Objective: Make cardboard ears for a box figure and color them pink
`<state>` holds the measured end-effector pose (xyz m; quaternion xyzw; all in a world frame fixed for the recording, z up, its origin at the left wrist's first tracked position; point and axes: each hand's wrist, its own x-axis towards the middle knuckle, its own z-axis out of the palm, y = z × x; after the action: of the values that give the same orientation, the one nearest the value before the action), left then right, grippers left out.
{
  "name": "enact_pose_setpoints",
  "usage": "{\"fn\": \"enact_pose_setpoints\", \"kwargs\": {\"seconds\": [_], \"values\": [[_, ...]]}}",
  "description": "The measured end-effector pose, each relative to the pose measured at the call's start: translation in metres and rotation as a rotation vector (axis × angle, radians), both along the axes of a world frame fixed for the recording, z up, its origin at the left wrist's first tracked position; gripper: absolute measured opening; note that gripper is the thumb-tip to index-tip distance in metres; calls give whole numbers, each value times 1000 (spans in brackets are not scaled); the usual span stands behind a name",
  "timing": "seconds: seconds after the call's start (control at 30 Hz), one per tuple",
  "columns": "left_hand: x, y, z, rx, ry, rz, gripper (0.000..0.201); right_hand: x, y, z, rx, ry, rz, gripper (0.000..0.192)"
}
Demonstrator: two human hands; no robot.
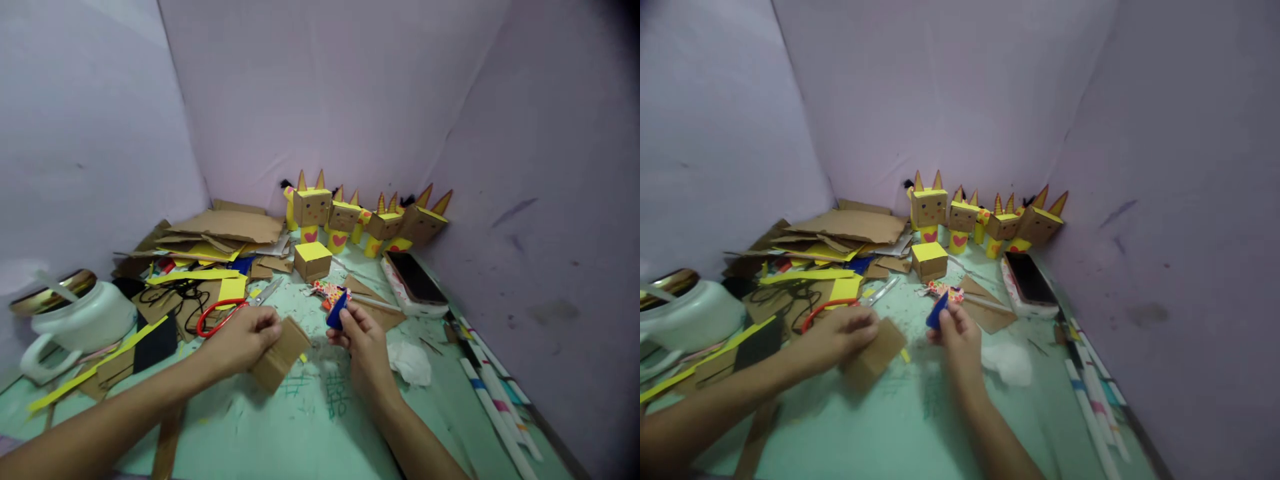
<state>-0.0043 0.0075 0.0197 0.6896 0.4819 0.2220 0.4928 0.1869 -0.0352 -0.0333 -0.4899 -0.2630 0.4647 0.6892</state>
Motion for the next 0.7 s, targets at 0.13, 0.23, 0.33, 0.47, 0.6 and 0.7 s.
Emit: {"fn": "enact_pose_setpoints", "kwargs": {"seconds": [0.13,0.23,0.33,0.47,0.6,0.7], "values": [[27,16,-30,-69,-161,139,22,2,1,-3,-39,-22,13,38],[35,15,-41,-164,-277,163,28,3,1,-4,-48,-2,-5,34],[33,15,-46,-178,-334,191,30,2,0,-3,-73,30,35,29],[31,13,-49,-99,-335,236,28,-5,-3,-3,-97,5,202,24],[33,1,-46,19,-327,213,20,-15,-6,-6,-99,-105,345,20],[35,-9,-42,46,-331,161,19,-16,-7,-7,-45,-303,312,14]]}}
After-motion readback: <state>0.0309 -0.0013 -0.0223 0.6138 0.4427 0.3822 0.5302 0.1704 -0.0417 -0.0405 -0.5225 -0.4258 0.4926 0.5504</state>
